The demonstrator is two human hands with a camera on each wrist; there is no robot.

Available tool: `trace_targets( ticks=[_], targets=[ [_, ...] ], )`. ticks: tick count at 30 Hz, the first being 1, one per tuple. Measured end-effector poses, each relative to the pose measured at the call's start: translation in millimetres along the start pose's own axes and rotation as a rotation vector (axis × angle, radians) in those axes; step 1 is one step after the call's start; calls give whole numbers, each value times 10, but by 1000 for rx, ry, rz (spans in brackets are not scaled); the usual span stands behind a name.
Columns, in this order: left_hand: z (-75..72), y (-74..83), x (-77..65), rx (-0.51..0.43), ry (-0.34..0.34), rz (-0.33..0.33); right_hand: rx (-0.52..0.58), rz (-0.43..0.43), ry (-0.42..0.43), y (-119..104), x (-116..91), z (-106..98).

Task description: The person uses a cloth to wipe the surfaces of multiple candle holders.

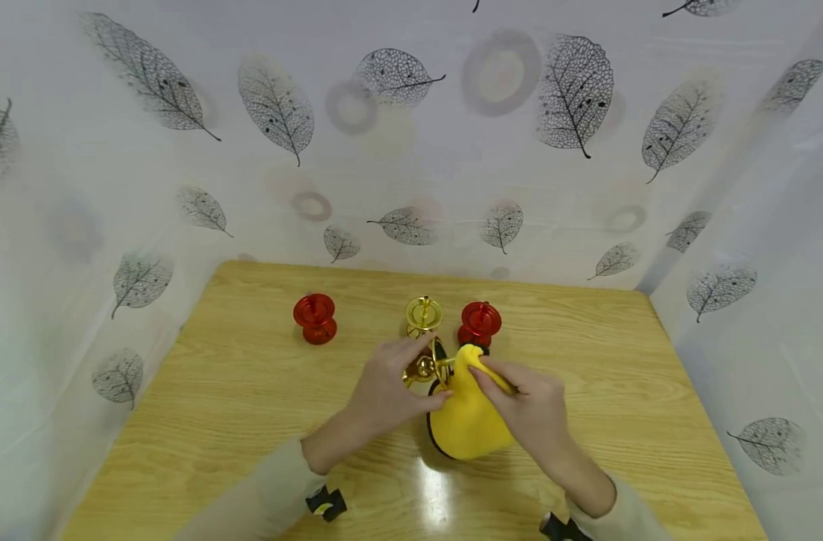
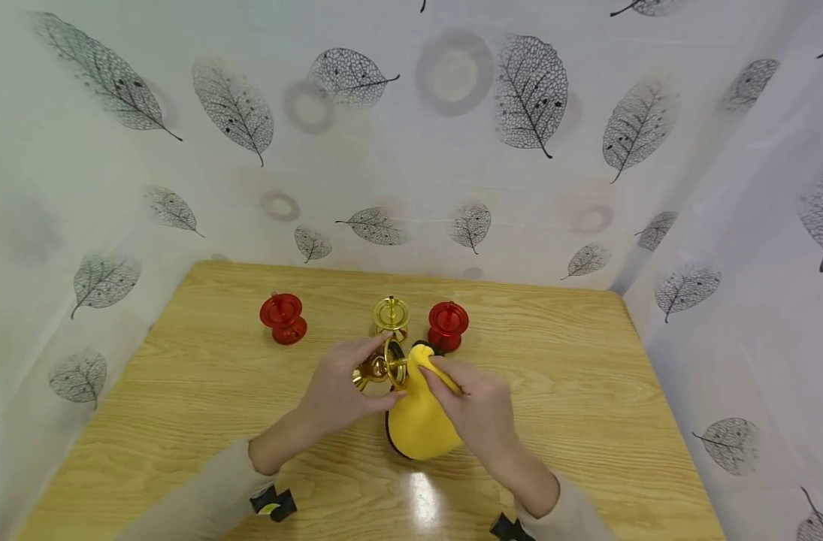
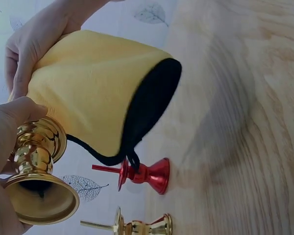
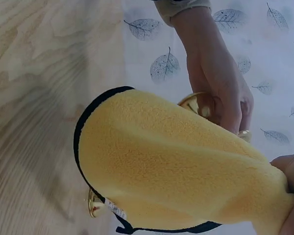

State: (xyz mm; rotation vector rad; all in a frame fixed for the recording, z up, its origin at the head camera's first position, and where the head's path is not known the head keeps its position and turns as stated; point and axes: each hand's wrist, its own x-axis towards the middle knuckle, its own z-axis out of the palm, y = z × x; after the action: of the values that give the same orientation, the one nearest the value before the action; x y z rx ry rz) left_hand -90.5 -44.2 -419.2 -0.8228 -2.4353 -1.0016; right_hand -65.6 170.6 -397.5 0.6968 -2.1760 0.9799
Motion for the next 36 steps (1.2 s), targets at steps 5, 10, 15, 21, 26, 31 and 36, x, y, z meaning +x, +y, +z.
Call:
trace_targets(
  ticks=[5, 10, 15, 21, 26, 31, 36],
  targets=[
    [-31, -23, -4, 2, 6, -5, 6, 2, 45, 78, 23, -66],
    [-12, -1, 15, 13, 26, 12, 69, -37, 29, 66, 5, -18],
    [28, 54, 43, 36, 52, 17, 35, -133, 4, 36, -18, 76],
    [37, 97, 61, 27, 39, 9, 5, -181, -16, 26, -49, 134],
    [8, 102, 81, -7, 30, -5, -2, -201, 45, 85, -60, 120],
    [-14, 97, 87, -21, 14, -17, 20, -146, 177, 159, -37, 55],
    [-18, 67, 63, -155, -26, -129, 37, -129, 196, 226, -30, -10]
  ],
)
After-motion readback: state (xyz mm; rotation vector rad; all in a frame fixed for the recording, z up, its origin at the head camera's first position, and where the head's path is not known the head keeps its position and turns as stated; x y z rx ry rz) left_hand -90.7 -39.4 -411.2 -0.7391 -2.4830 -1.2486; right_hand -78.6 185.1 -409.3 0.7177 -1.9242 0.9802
